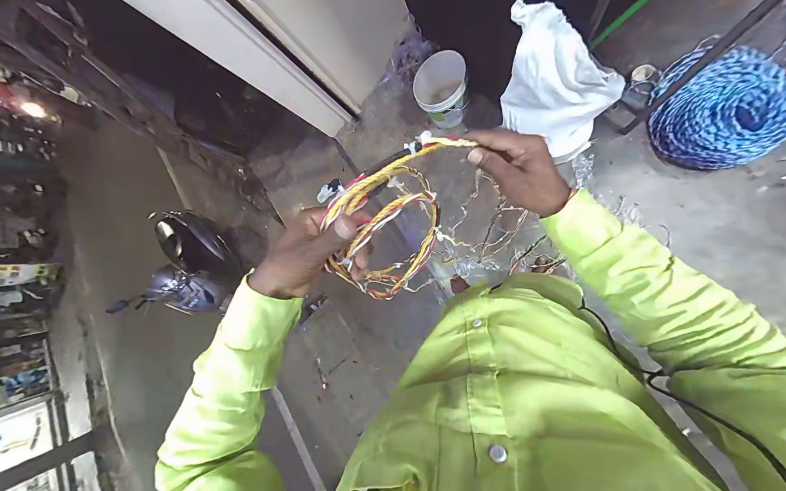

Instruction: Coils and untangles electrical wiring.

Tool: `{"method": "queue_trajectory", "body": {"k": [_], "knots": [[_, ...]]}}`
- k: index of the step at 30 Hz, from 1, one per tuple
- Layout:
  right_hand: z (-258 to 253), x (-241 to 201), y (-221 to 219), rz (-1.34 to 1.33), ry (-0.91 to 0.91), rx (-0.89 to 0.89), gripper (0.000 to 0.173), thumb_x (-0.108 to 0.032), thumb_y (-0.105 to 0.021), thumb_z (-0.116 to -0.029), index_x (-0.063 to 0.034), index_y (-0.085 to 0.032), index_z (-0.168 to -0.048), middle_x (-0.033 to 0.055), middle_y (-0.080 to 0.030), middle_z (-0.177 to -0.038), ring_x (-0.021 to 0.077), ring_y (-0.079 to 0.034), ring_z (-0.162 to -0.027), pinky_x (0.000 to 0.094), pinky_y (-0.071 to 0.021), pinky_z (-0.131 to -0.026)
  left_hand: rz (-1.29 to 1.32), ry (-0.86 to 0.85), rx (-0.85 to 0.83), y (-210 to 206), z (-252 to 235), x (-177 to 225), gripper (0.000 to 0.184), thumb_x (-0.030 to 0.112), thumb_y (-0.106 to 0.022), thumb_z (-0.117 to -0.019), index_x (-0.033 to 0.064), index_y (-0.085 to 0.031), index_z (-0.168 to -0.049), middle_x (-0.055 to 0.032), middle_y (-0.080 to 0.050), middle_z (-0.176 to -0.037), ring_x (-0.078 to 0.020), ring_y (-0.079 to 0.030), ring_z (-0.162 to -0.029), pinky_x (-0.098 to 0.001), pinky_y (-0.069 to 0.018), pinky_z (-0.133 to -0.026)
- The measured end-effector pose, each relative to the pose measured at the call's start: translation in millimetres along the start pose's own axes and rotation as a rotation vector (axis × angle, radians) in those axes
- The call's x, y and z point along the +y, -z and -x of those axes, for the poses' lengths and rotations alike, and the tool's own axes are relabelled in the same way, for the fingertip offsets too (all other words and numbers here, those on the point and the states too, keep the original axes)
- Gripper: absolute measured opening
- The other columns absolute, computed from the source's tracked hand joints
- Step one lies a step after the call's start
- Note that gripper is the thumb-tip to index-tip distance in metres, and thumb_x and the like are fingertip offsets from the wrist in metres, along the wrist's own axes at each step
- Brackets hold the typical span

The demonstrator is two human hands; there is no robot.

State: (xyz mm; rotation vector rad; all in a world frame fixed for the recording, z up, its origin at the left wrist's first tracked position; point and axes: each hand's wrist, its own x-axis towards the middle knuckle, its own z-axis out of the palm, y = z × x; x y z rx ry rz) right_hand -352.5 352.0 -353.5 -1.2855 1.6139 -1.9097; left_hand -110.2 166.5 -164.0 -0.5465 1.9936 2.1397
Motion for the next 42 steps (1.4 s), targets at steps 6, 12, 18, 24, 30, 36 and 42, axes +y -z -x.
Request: {"method": "queue_trajectory", "body": {"k": [6, 12, 18, 24, 30, 36, 42], "knots": [[-35, -32, 7, -0.065, 0.228, -0.037, 0.029, -0.016, -0.055, -0.1060, 0.0030, -0.069, -0.123, 0.0077, -0.067, -0.110, 0.0073, -0.063, -0.099, 0.0229, -0.0540, -0.088, 0.326, 0.177, -0.165, 5, -16, -13, 0.101, 0.095, -0.028, -0.0804, 0.0105, -0.075, -0.108, -0.0083, -0.073, -0.085, -0.0188, -0.071, -0.074, -0.0367, -0.0608, -0.067], [-38, -41, -1, 0.035, 0.280, -0.203, 0.030, -0.020, -0.055, -0.1068, -0.0028, -0.073, -0.123, 0.0100, -0.070, -0.108, 0.0126, -0.063, -0.101, 0.0273, -0.0531, -0.092, 0.217, 0.142, -0.095, 6, -21, -15, 0.058, 0.064, -0.052, -0.0979, 0.0119, -0.069, -0.116, -0.0029, -0.075, -0.095, -0.0102, -0.072, -0.081, -0.0274, -0.0623, -0.073], [-36, -44, -18, 0.130, 0.306, -0.239, 0.028, -0.018, -0.054, -0.1062, -0.0065, -0.075, -0.122, 0.0099, -0.071, -0.102, 0.0132, -0.064, -0.096, 0.0266, -0.0525, -0.088, 0.120, 0.133, -0.104, -3, -29, -13, 0.057, 0.057, -0.045, -0.1044, 0.0060, -0.067, -0.116, -0.0068, -0.072, -0.086, -0.0145, -0.071, -0.073, -0.0297, -0.0628, -0.070], [-35, -47, -20, 0.118, 0.316, -0.270, 0.027, -0.018, -0.057, -0.1050, -0.0076, -0.075, -0.121, 0.0106, -0.071, -0.103, 0.0133, -0.065, -0.095, 0.0252, -0.0532, -0.086, 0.007, 0.148, 0.008, -11, -34, -3, 0.043, 0.041, -0.043, -0.1090, 0.0079, -0.069, -0.109, -0.0031, -0.070, -0.081, -0.0095, -0.068, -0.066, -0.0234, -0.0601, -0.060], [-31, -56, -21, 0.155, 0.370, -0.334, 0.027, -0.017, -0.056, -0.1046, -0.0124, -0.077, -0.121, 0.0091, -0.069, -0.098, 0.0141, -0.063, -0.092, 0.0251, -0.0527, -0.081, -0.076, 0.163, 0.022, -15, -37, 2, 0.035, 0.033, -0.049, -0.1084, 0.0061, -0.071, -0.108, -0.0035, -0.070, -0.077, -0.0110, -0.069, -0.065, -0.0262, -0.0615, -0.062], [-37, -79, -24, 0.246, 0.368, -0.306, 0.023, -0.018, -0.061, -0.1021, -0.0151, -0.080, -0.114, 0.0086, -0.065, -0.096, 0.0127, -0.061, -0.088, 0.0223, -0.0502, -0.076, -0.166, 0.193, 0.046, -20, -40, 1, 0.016, 0.020, -0.061, -0.1022, 0.0074, -0.070, -0.107, 0.0006, -0.065, -0.074, -0.0067, -0.060, -0.060, -0.0225, -0.0550, -0.058], [-46, -97, -29, 0.188, 0.281, -0.276, 0.024, -0.021, -0.076, -0.0923, -0.0075, -0.075, -0.112, -0.0002, -0.075, -0.091, 0.0050, -0.070, -0.082, 0.0237, -0.0587, -0.078, -0.182, 0.163, 0.023, -21, -39, 3, 0.018, 0.022, -0.059, -0.1035, 0.0074, -0.070, -0.104, 0.0003, -0.065, -0.073, -0.0069, -0.061, -0.058, -0.0224, -0.0564, -0.056]]}}
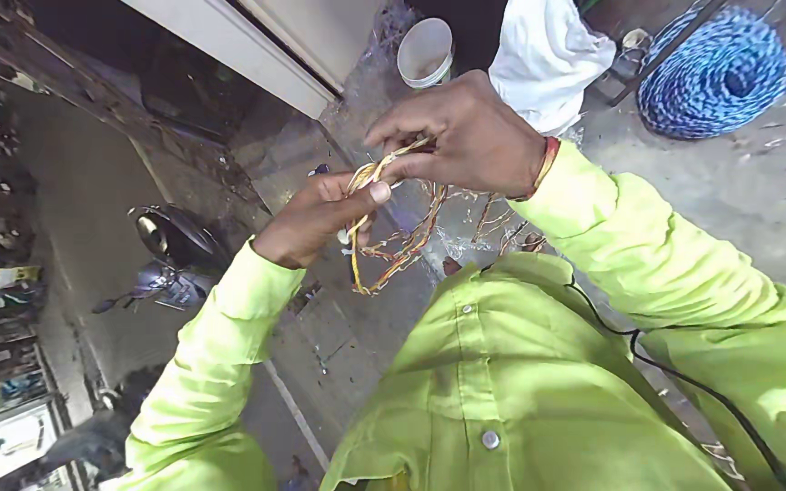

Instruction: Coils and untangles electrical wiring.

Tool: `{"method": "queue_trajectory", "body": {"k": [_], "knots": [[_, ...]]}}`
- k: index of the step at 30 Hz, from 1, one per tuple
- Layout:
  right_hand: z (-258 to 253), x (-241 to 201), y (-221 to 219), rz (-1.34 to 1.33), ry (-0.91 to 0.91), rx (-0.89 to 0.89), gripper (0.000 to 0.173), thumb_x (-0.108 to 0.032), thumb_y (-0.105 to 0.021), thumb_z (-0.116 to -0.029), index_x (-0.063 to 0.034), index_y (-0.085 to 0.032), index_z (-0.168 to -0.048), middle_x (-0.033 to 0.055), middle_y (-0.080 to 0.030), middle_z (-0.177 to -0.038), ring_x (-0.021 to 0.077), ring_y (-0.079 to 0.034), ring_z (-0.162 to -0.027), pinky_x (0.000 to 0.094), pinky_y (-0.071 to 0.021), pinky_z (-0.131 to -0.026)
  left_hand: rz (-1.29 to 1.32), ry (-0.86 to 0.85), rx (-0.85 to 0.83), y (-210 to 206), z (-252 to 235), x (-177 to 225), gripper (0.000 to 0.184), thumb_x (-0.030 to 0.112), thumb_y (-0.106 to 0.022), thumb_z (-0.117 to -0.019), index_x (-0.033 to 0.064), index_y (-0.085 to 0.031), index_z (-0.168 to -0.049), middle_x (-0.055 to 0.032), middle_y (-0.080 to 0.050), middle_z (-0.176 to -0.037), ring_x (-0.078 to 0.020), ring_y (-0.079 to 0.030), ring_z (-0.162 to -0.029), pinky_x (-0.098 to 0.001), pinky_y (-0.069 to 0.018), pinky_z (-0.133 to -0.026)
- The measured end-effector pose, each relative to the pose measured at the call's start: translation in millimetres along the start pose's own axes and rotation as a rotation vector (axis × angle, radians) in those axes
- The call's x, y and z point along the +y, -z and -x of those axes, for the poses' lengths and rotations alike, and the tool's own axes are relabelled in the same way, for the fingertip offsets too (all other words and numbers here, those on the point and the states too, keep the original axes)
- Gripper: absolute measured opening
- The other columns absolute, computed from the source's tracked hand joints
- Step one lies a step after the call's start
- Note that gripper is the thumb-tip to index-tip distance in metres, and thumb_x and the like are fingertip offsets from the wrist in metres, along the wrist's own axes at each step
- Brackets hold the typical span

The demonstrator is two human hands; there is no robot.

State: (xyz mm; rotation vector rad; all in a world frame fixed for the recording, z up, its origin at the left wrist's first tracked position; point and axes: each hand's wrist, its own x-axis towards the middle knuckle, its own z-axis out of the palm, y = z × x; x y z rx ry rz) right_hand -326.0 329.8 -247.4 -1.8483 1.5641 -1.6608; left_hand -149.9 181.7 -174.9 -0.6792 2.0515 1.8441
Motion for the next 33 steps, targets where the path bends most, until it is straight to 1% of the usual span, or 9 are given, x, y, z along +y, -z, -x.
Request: {"method": "queue_trajectory", "body": {"k": [3, 9, 12, 14, 20, 24, 27, 31, 33], "knots": [[-2, -7, -10, 0.006, 0.078, -0.019, 0.018, -0.011, -0.074, -0.0915, -0.0044, -0.075, -0.108, 0.0047, -0.075, -0.088, 0.0110, -0.070, -0.077, 0.0286, -0.0579, -0.074, -0.026, -0.006, -0.030, -2, -2, 3, 0.018, 0.023, -0.062, -0.1015, 0.0067, -0.070, -0.098, -0.0021, -0.072, -0.077, -0.0094, -0.068, -0.063, -0.0245, -0.0603, -0.059], [-4, -18, -10, 0.098, 0.122, -0.067, 0.032, -0.014, -0.073, -0.0926, -0.0061, -0.069, -0.123, 0.0069, -0.076, -0.091, 0.0178, -0.073, -0.078, 0.0347, -0.0594, -0.075, -0.083, 0.036, 0.020, -5, -1, 6, 0.007, 0.010, -0.073, -0.0915, 0.0073, -0.071, -0.098, 0.0003, -0.071, -0.077, -0.0056, -0.065, -0.061, -0.0205, -0.0573, -0.057], [-10, -25, -16, 0.207, 0.191, -0.119, 0.033, -0.010, -0.069, -0.0939, -0.0076, -0.068, -0.127, 0.0100, -0.074, -0.089, 0.0252, -0.071, -0.075, 0.0392, -0.0577, -0.070, -0.092, 0.021, 0.022, -7, -4, 5, 0.019, 0.001, -0.076, -0.0841, 0.0103, -0.069, -0.099, 0.0003, -0.071, -0.083, -0.0070, -0.065, -0.064, -0.0217, -0.0588, -0.060], [-14, -25, -19, 0.233, 0.174, -0.147, 0.035, -0.012, -0.067, -0.0954, -0.0085, -0.067, -0.131, 0.0115, -0.071, -0.083, 0.0277, -0.068, -0.071, 0.0411, -0.0560, -0.067, -0.112, 0.021, 0.050, -11, -7, 2, 0.022, -0.001, -0.079, -0.0803, 0.0109, -0.068, -0.096, 0.0002, -0.070, -0.079, -0.0063, -0.062, -0.059, -0.0206, -0.0550, -0.055], [-4, -15, -19, 0.120, -0.019, -0.104, 0.036, -0.014, -0.072, -0.0927, -0.0075, -0.068, -0.128, 0.0061, -0.074, -0.087, 0.0189, -0.069, -0.073, 0.0377, -0.0565, -0.073, -0.171, 0.033, 0.077, -10, -9, -9, 0.011, 0.015, -0.078, -0.0895, 0.0092, -0.070, -0.091, 0.0031, -0.063, -0.065, -0.0027, -0.052, -0.047, -0.0179, -0.0445, -0.043], [8, -3, -12, 0.081, -0.061, -0.034, 0.020, -0.016, -0.071, -0.0945, -0.0087, -0.076, -0.112, 0.0052, -0.076, -0.093, 0.0134, -0.071, -0.082, 0.0331, -0.0584, -0.080, -0.090, 0.108, 0.052, -9, -6, -13, 0.008, 0.017, -0.072, -0.0948, 0.0098, -0.068, -0.094, 0.0045, -0.057, -0.059, -0.0043, -0.053, -0.047, -0.0204, -0.0502, -0.046], [9, 1, -3, 0.101, -0.102, -0.031, 0.016, -0.023, -0.068, -0.0977, -0.0125, -0.078, -0.105, 0.0013, -0.077, -0.098, 0.0084, -0.071, -0.090, 0.0290, -0.0557, -0.085, 0.007, 0.069, 0.095, -13, -5, -12, 0.017, 0.021, -0.064, -0.1014, 0.0142, -0.064, -0.086, 0.0092, -0.046, -0.051, -0.0016, -0.042, -0.041, -0.0191, -0.0425, -0.041], [16, -1, -14, 0.195, -0.044, 0.192, 0.019, -0.018, -0.066, -0.0992, -0.0086, -0.078, -0.110, 0.0099, -0.075, -0.109, 0.0201, -0.069, -0.108, 0.0347, -0.0536, -0.097, 0.011, 0.045, 0.220, -24, -7, 0, 0.034, 0.034, -0.048, -0.1089, 0.0180, -0.058, -0.081, 0.0104, -0.043, -0.051, 0.0003, -0.037, -0.038, -0.0169, -0.0373, -0.036], [32, -8, -28, 0.225, -0.001, 0.394, 0.017, -0.014, -0.067, -0.0988, -0.0034, -0.078, -0.106, 0.0154, -0.074, -0.106, 0.0250, -0.068, -0.105, 0.0372, -0.0548, -0.093, 0.076, 0.048, 0.280, -24, -9, 0, 0.042, 0.040, -0.040, -0.1106, 0.0173, -0.056, -0.079, 0.0096, -0.039, -0.050, -0.0013, -0.037, -0.037, -0.0185, -0.0376, -0.036]]}}
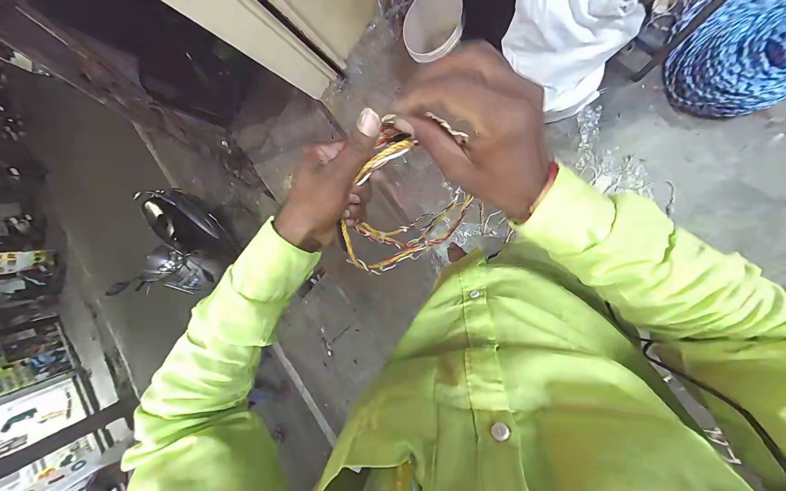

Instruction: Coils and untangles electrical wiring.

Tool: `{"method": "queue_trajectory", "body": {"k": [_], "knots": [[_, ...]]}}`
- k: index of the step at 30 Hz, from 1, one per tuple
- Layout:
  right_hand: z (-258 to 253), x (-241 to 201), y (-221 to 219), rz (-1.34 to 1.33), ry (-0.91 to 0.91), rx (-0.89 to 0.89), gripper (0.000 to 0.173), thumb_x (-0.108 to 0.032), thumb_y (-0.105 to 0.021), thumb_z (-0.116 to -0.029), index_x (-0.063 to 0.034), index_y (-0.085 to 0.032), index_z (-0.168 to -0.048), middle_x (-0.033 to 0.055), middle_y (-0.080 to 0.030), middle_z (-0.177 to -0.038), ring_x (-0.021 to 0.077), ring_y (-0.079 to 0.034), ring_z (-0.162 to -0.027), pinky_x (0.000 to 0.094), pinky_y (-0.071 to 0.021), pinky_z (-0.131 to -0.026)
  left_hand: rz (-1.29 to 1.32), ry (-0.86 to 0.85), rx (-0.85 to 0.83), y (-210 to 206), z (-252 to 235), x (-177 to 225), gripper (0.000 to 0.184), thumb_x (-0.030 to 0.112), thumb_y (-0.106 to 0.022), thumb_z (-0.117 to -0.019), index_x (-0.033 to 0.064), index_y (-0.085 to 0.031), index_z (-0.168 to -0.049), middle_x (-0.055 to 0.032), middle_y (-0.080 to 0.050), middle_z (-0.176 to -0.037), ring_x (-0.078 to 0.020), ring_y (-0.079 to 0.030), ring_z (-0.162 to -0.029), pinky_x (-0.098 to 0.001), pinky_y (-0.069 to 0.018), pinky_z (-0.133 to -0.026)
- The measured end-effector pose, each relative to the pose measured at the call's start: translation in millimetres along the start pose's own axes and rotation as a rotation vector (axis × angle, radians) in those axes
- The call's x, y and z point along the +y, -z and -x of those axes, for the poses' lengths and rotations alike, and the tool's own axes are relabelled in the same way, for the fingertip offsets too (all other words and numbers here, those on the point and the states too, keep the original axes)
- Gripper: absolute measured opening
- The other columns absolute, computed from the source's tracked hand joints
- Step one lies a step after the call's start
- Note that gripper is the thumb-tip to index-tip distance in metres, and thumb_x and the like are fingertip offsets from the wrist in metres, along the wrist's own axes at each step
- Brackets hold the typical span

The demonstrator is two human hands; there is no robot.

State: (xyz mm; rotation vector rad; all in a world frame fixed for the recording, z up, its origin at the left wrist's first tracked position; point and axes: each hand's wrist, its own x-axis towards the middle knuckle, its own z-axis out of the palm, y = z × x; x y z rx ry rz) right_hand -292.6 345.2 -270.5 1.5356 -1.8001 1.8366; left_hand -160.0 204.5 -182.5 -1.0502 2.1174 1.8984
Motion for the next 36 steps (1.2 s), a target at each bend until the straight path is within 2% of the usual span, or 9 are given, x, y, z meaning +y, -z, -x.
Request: {"method": "queue_trajectory", "body": {"k": [4, 8, 12, 15, 22, 25, 29, 32, 36], "knots": [[70, 2, -15, -0.150, 0.089, -0.076, 0.016, -0.016, -0.065, -0.0966, -0.0030, -0.075, -0.097, 0.0125, -0.075, -0.092, 0.0236, -0.070, -0.091, 0.0386, -0.0569, -0.084, 0.123, 0.054, 0.119, 2, -8, -4, 0.049, 0.048, -0.035, -0.1103, 0.0180, -0.050, -0.075, 0.0093, -0.032, -0.047, -0.0036, -0.033, -0.037, -0.0208, -0.0359, -0.037], [124, 49, -43, -0.044, -0.048, -0.635, 0.048, -0.048, -0.068, -0.0932, -0.0095, -0.068, -0.121, 0.0113, -0.071, -0.119, 0.0321, -0.063, -0.121, 0.0552, -0.0443, -0.109, 0.212, 0.085, 0.135, 6, -16, 3, 0.047, 0.051, -0.036, -0.1094, 0.0203, -0.048, -0.076, 0.0106, -0.030, -0.049, -0.0028, -0.031, -0.036, -0.0196, -0.0363, -0.037], [165, 97, -48, -0.015, -0.089, -0.723, 0.018, -0.005, -0.059, -0.0995, -0.0004, -0.072, -0.112, 0.0173, -0.074, -0.112, 0.0360, -0.068, -0.118, 0.0565, -0.0410, -0.116, 0.277, 0.058, 0.102, 25, -13, 23, 0.039, 0.047, -0.039, -0.1095, 0.0183, -0.057, -0.089, 0.0109, -0.035, -0.050, -0.0017, -0.035, -0.037, -0.0185, -0.0418, -0.039], [196, 134, -31, 0.032, -0.130, -0.722, 0.020, -0.001, -0.056, -0.1002, 0.0036, -0.072, -0.112, 0.0211, -0.073, -0.114, 0.0385, -0.067, -0.120, 0.0515, -0.0438, -0.116, 0.158, 0.095, 0.049, 29, 1, 19, 0.032, 0.040, -0.047, -0.1084, 0.0164, -0.065, -0.096, 0.0082, -0.046, -0.053, -0.0019, -0.042, -0.040, -0.0192, -0.0462, -0.043], [160, 107, -43, -0.003, -0.200, -0.752, 0.044, -0.029, -0.068, -0.0950, -0.0032, -0.066, -0.130, 0.0164, -0.068, -0.129, 0.0320, -0.062, -0.126, 0.0484, -0.0446, -0.114, 0.099, 0.095, 0.044, 26, 5, 26, 0.040, 0.050, -0.049, -0.1057, 0.0171, -0.059, -0.085, 0.0088, -0.034, -0.052, -0.0017, -0.031, -0.037, -0.0177, -0.0360, -0.037], [124, 82, -47, -0.280, -0.131, -0.575, 0.046, -0.012, -0.060, -0.0849, 0.0002, -0.066, -0.129, 0.0161, -0.067, -0.132, 0.0293, -0.061, -0.128, 0.0428, -0.0476, -0.113, 0.079, 0.091, 0.050, 23, 8, 33, 0.042, 0.051, -0.049, -0.1054, 0.0180, -0.056, -0.080, 0.0087, -0.032, -0.051, -0.0023, -0.031, -0.037, -0.0184, -0.0357, -0.037], [100, 88, -68, -0.353, -0.285, -0.798, 0.049, 0.006, -0.049, -0.0941, -0.0023, -0.060, -0.141, 0.0172, -0.063, -0.140, 0.0305, -0.060, -0.131, 0.0473, -0.0446, -0.114, 0.069, 0.077, 0.006, 10, 17, 47, 0.044, 0.051, -0.048, -0.1059, 0.0166, -0.058, -0.081, 0.0083, -0.034, -0.052, -0.0014, -0.032, -0.037, -0.0170, -0.0361, -0.036], [124, 122, -84, -0.340, -0.582, -0.960, 0.042, -0.005, -0.043, -0.1067, -0.0031, -0.049, -0.149, 0.0189, -0.055, -0.145, 0.0276, -0.053, -0.135, 0.0461, -0.0405, -0.115, -0.085, -0.002, -0.069, 13, 31, 54, 0.038, 0.043, -0.049, -0.1075, 0.0143, -0.066, -0.089, 0.0055, -0.042, -0.054, -0.0008, -0.033, -0.038, -0.0149, -0.0326, -0.036], [114, 125, -72, -0.131, -0.543, -1.133, 0.048, -0.007, -0.045, -0.1056, -0.0113, -0.047, -0.154, 0.0194, -0.059, -0.144, 0.0388, -0.058, -0.132, 0.0631, -0.0425, -0.109, -0.158, 0.048, -0.019, 22, 23, 52, 0.033, 0.040, -0.052, -0.1067, 0.0150, -0.071, -0.096, 0.0050, -0.050, -0.061, -0.0006, -0.034, -0.042, -0.0151, -0.0328, -0.038]]}}
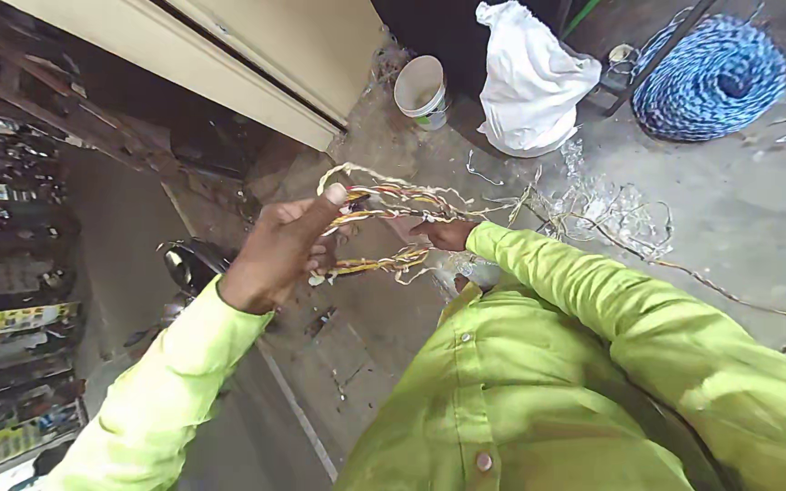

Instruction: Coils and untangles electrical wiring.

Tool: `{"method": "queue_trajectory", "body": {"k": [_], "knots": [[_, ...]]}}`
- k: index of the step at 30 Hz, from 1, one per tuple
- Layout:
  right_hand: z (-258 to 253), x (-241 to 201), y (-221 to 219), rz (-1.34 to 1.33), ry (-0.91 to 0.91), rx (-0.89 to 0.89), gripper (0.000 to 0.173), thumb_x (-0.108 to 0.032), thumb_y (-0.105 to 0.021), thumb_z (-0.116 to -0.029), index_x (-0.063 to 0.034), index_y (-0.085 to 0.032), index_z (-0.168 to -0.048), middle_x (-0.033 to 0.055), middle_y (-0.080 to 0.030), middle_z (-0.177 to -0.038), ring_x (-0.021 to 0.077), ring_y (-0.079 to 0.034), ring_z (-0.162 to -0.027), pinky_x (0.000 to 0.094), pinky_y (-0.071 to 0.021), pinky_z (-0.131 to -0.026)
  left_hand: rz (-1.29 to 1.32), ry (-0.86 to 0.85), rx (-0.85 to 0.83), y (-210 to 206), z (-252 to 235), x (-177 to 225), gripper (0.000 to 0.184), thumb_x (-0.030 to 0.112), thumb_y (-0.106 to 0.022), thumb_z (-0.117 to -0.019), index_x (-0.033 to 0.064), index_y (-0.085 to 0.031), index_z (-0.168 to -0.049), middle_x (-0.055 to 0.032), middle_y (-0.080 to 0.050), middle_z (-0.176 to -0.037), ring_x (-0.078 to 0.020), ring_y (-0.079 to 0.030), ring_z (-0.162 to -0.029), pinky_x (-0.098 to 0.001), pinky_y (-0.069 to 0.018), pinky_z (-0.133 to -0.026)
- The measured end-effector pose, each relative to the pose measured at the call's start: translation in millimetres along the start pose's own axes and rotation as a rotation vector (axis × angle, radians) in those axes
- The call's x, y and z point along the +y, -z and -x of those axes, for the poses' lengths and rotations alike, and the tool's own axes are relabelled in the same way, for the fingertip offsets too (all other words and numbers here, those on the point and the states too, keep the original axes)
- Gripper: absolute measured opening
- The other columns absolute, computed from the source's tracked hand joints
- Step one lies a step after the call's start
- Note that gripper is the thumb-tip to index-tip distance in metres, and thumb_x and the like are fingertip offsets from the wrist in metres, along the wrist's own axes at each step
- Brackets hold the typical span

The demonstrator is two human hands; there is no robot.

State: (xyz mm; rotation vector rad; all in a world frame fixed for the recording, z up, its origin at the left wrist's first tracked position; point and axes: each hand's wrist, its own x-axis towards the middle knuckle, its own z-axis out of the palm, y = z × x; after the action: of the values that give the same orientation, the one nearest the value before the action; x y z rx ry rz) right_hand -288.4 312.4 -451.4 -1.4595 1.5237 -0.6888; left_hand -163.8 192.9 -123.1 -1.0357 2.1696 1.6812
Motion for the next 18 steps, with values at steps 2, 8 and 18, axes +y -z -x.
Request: {"method": "queue_trajectory", "body": {"k": [2, 8, 18], "knots": [[-5, -2, -5, -0.035, 0.005, 0.031, 0.049, -0.005, -0.049, -0.1022, -0.0096, -0.050, -0.151, 0.0203, -0.061, -0.140, 0.0399, -0.060, -0.128, 0.0652, -0.0447, -0.105, 0.008, 0.006, 0.012, 5, -5, 6, 0.033, 0.041, -0.052, -0.1065, 0.0157, -0.070, -0.096, 0.0054, -0.050, -0.061, -0.0005, -0.035, -0.042, -0.0150, -0.0344, -0.038], [26, -42, -8, -0.142, 0.225, 0.317, 0.042, 0.002, -0.056, -0.0959, -0.0031, -0.064, -0.137, 0.0176, -0.069, -0.129, 0.0328, -0.067, -0.118, 0.0530, -0.0493, -0.107, -0.076, -0.004, 0.091, 17, -1, 11, 0.036, 0.046, -0.054, -0.1050, 0.0176, -0.064, -0.085, 0.0069, -0.038, -0.052, -0.0023, -0.033, -0.038, -0.0175, -0.0353, -0.038], [114, 79, -9, -0.346, -0.419, 0.765, 0.055, 0.012, -0.053, -0.0873, -0.0003, -0.054, -0.141, 0.0219, -0.066, -0.130, 0.0379, -0.066, -0.117, 0.0577, -0.0526, -0.098, -0.250, -0.154, -0.039, 97, 70, 24, 0.020, 0.037, -0.066, -0.0995, 0.0205, -0.071, -0.089, 0.0089, -0.058, -0.063, -0.0001, -0.049, -0.047, -0.0172, -0.0448, -0.045]]}}
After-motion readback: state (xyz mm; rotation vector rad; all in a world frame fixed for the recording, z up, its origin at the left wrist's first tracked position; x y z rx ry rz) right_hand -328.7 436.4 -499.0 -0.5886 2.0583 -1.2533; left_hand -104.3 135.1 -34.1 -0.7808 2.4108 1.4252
